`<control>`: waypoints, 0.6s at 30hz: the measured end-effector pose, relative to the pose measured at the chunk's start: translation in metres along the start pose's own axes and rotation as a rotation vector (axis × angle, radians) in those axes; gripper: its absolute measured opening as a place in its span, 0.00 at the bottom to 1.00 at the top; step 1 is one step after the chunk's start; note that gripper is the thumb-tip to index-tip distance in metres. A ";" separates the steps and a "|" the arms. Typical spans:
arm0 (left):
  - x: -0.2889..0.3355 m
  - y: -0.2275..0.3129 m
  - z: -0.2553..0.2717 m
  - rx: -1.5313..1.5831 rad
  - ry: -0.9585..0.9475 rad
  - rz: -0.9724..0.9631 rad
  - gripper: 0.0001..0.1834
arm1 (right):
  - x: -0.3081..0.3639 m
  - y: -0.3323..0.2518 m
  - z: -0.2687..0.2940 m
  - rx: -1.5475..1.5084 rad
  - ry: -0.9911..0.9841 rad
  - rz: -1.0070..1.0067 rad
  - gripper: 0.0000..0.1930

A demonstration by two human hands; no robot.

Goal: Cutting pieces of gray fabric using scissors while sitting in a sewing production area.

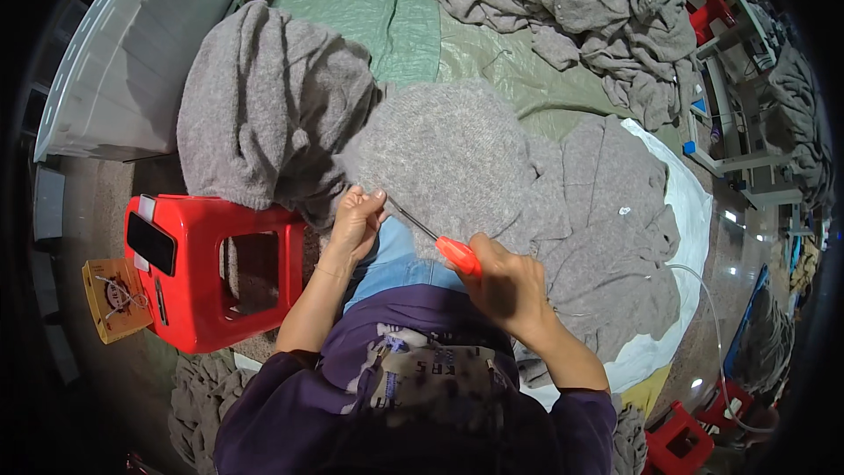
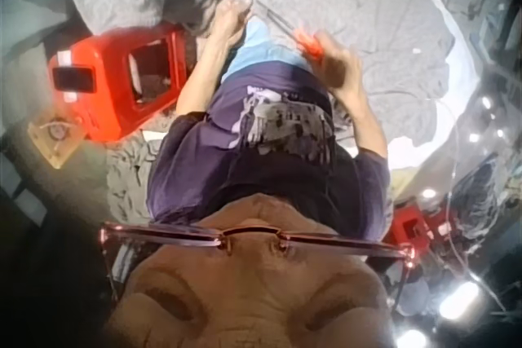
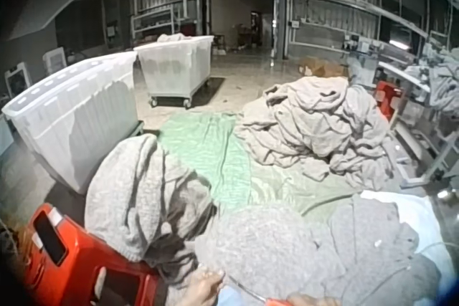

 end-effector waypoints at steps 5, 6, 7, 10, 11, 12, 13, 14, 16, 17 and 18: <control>0.002 0.005 -0.010 0.083 0.095 0.023 0.12 | 0.004 0.000 0.004 0.055 -0.069 -0.051 0.15; -0.003 0.001 -0.002 0.130 0.064 0.022 0.11 | 0.003 0.000 0.004 0.024 -0.042 -0.029 0.15; -0.007 -0.002 0.005 0.177 0.033 0.021 0.09 | 0.003 0.000 0.004 -0.006 -0.013 -0.009 0.15; 0.005 0.003 -0.011 0.093 0.025 0.037 0.08 | 0.005 0.002 0.002 0.015 -0.042 -0.024 0.14; 0.011 0.005 -0.019 0.007 0.072 0.023 0.08 | 0.006 0.003 0.005 0.018 -0.042 -0.030 0.14; 0.010 0.001 -0.017 -0.087 0.014 0.092 0.10 | 0.008 0.003 0.009 0.011 -0.047 -0.061 0.14; 0.015 -0.003 -0.022 -0.088 0.009 0.100 0.10 | 0.010 0.004 0.013 0.004 -0.052 -0.092 0.14; 0.023 -0.007 -0.030 -0.137 -0.015 0.193 0.11 | 0.011 0.004 0.017 0.006 -0.052 -0.096 0.14; 0.028 -0.024 -0.028 -0.227 -0.124 0.286 0.08 | 0.014 0.005 0.025 -0.081 -0.077 -0.185 0.13; 0.027 -0.028 -0.024 -0.230 -0.129 0.292 0.08 | 0.017 0.005 0.029 -0.079 -0.075 -0.193 0.13; 0.026 -0.028 -0.018 -0.288 -0.153 0.289 0.07 | 0.020 0.006 0.032 -0.067 -0.134 -0.230 0.13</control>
Point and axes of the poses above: each hand's wrist, its own x-axis away from the middle knuckle, its own z-axis out of the back of the hand, y = z × x, the point moved 1 cm from there along -x, towards the middle knuckle, and after that the axes turned 8 degrees about y, right-handed, at the moved point
